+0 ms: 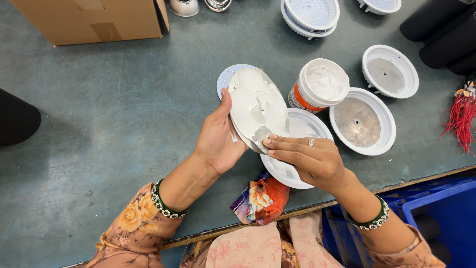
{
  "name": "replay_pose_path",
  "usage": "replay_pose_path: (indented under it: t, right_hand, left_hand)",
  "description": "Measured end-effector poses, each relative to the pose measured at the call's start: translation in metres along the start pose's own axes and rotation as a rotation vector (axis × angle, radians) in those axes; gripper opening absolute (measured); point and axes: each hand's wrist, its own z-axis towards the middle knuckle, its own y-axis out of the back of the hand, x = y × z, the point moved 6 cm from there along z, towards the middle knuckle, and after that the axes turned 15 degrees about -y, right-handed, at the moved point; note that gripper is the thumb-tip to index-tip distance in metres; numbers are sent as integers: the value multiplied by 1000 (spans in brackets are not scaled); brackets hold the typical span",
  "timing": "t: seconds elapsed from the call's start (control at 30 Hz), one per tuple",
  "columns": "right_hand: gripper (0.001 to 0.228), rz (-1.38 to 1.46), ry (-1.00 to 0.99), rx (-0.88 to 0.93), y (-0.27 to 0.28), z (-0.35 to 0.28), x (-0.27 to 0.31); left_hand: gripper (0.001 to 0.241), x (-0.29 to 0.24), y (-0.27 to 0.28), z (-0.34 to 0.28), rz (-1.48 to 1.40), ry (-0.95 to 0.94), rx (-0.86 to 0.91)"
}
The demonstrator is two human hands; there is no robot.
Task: The person scoops white paste from a container and spreads it onto circular LED light fixtures using a small spatula. The person handles multiple fixtures one at a time, applying paste to the interior surfaces and then to the flat LED boards, placing finished pieces aside.
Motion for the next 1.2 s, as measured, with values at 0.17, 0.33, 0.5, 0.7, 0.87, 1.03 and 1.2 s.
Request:
replay_pose_path:
  t: [0.17, 0.33, 0.5, 0.7, 0.87, 1.03, 1.2]
  right_hand:
    - [27, -34, -27, -9, 3, -9, -4]
    - [29, -70, -64, -21, 3, -20, -4]
    - [25, -153, -46, -48, 2, -33, 12]
    - [22, -97, -172, -183, 25, -34, 12]
    - [20, -61, -407, -264, 39, -13, -12]
    - [22, -77, -330, -213, 31, 29, -28]
    - [28, -19, -340, -171, 14, 33, -35]
  left_hand:
    - [65, -4, -1, 0, 20, -40, -25]
    - [66, -8, 1, 1, 38, -66, -64]
    - [66, -9, 2, 3, 32, -66, -64]
    - [65, -5, 2, 5, 60, -64, 11]
    - [63, 11, -4, -1, 168, -105, 26]
    - [61, 19, -7, -6, 210, -41, 24]
    - [61, 14, -8, -5, 213, -84, 37]
